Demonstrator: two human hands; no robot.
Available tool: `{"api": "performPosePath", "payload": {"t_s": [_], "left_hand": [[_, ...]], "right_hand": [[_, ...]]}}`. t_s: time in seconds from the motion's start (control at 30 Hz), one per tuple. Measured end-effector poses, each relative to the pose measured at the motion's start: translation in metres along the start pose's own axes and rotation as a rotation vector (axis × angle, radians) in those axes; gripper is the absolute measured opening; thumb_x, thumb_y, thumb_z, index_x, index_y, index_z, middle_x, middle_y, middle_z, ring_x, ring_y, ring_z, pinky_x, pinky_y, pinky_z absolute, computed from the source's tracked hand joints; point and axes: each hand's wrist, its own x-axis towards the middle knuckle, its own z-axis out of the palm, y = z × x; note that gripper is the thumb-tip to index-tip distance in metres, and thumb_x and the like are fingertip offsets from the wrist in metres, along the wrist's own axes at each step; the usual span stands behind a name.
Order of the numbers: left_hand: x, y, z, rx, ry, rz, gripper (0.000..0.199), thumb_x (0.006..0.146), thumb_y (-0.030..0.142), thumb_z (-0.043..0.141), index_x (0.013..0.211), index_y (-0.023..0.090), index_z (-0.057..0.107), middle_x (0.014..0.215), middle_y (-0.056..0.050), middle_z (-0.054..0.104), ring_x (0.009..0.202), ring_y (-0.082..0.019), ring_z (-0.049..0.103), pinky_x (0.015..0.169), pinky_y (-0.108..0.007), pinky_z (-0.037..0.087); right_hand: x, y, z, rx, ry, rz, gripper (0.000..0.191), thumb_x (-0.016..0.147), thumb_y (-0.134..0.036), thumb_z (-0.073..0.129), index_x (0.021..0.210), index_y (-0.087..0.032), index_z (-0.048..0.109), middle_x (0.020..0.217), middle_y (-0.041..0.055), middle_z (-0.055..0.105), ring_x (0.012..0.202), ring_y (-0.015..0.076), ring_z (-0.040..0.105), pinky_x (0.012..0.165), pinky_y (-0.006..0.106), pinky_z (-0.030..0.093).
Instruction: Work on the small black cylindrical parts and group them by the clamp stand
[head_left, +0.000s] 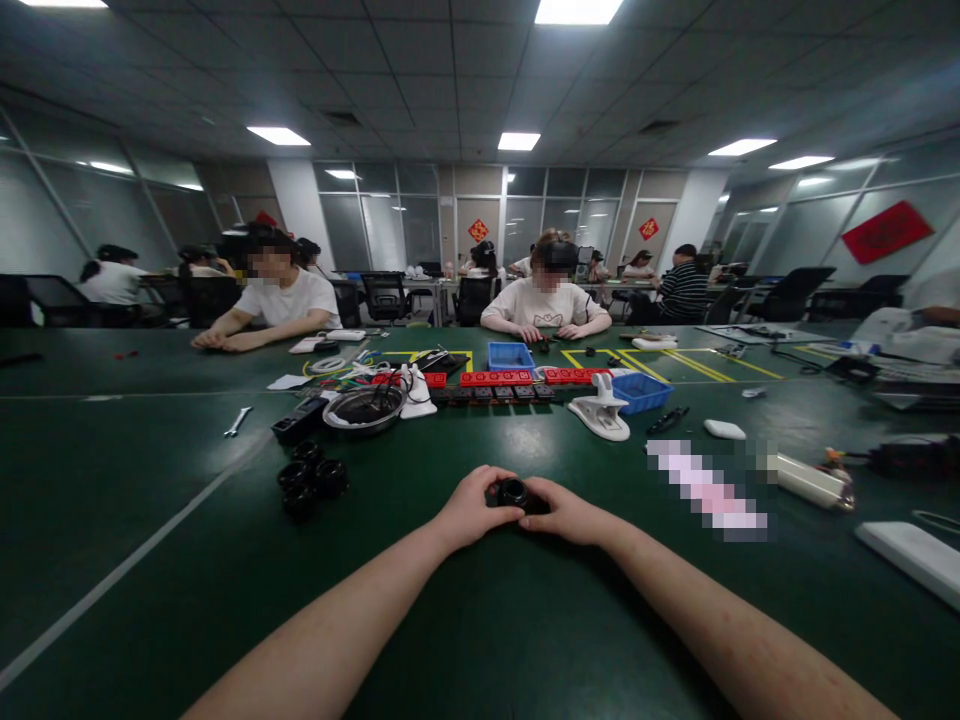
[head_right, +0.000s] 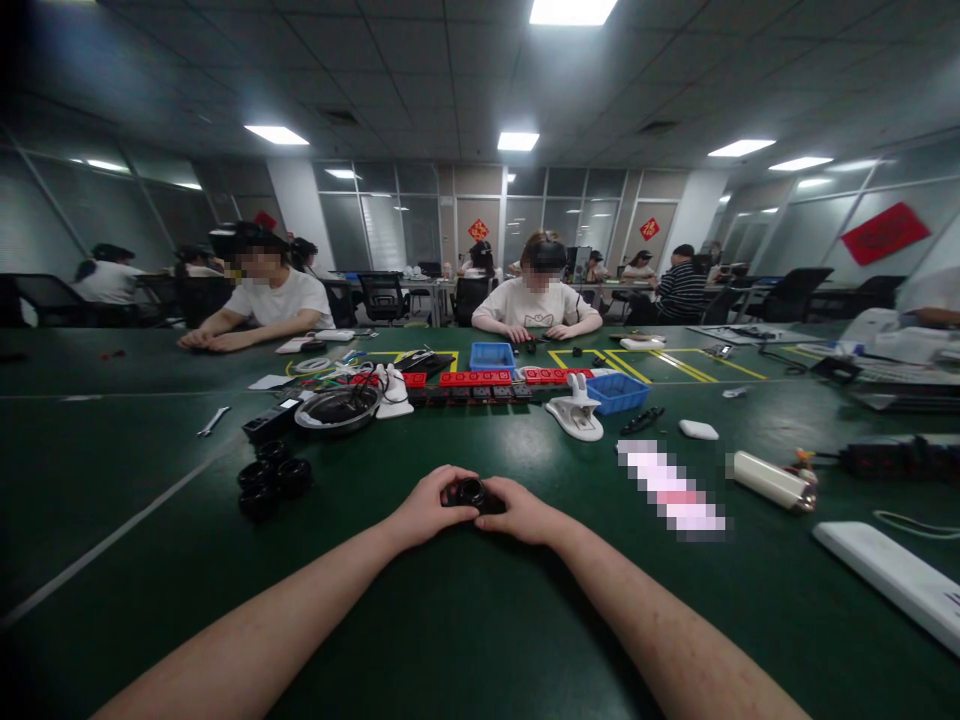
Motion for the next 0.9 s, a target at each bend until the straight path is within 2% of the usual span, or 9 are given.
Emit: {"api": "performPosePath", "payload": {"t_s": [0.73,0.83,0.9], "left_hand": [[0.001,0.002,0.0,-0.008,-0.001,0.001,0.04,0.059,0.033,0.065,0.093,0.018,0.054,0.088,-0.003,0.051,0.077,-0.015,0.049,0.065,-0.025,0.04],[0.001,0.002,0.005,0.019,0.04,-0.028,0.039,0.056,0.032,0.066,0.09,0.018,0.054,0.087,-0.002,0.051,0.077,-0.015,0.049,0.065,-0.025,0.04],[0.001,0.002,0.009,0.063,0.11,-0.073,0.038,0.055,0.031,0.067,0.088,0.017,0.053,0.086,-0.002,0.051,0.076,-0.015,0.049,0.065,-0.026,0.04]], "right_hand": [[0.0,0.001,0.0,0.035,-0.002,-0.009,0.026,0.07,-0.027,0.054,0.093,-0.015,0.053,0.085,0.0025,0.054,0.077,0.0159,0.048,0.068,0.027,0.038],[0.002,0.003,0.006,0.054,0.045,0.057,0.026,0.067,-0.029,0.057,0.088,-0.015,0.052,0.08,0.0014,0.053,0.071,0.0142,0.048,0.061,0.024,0.037],[0.004,0.005,0.013,-0.001,0.143,0.139,0.027,0.062,-0.032,0.06,0.081,-0.015,0.05,0.072,-0.0004,0.051,0.065,0.0125,0.045,0.054,0.022,0.034]]}}
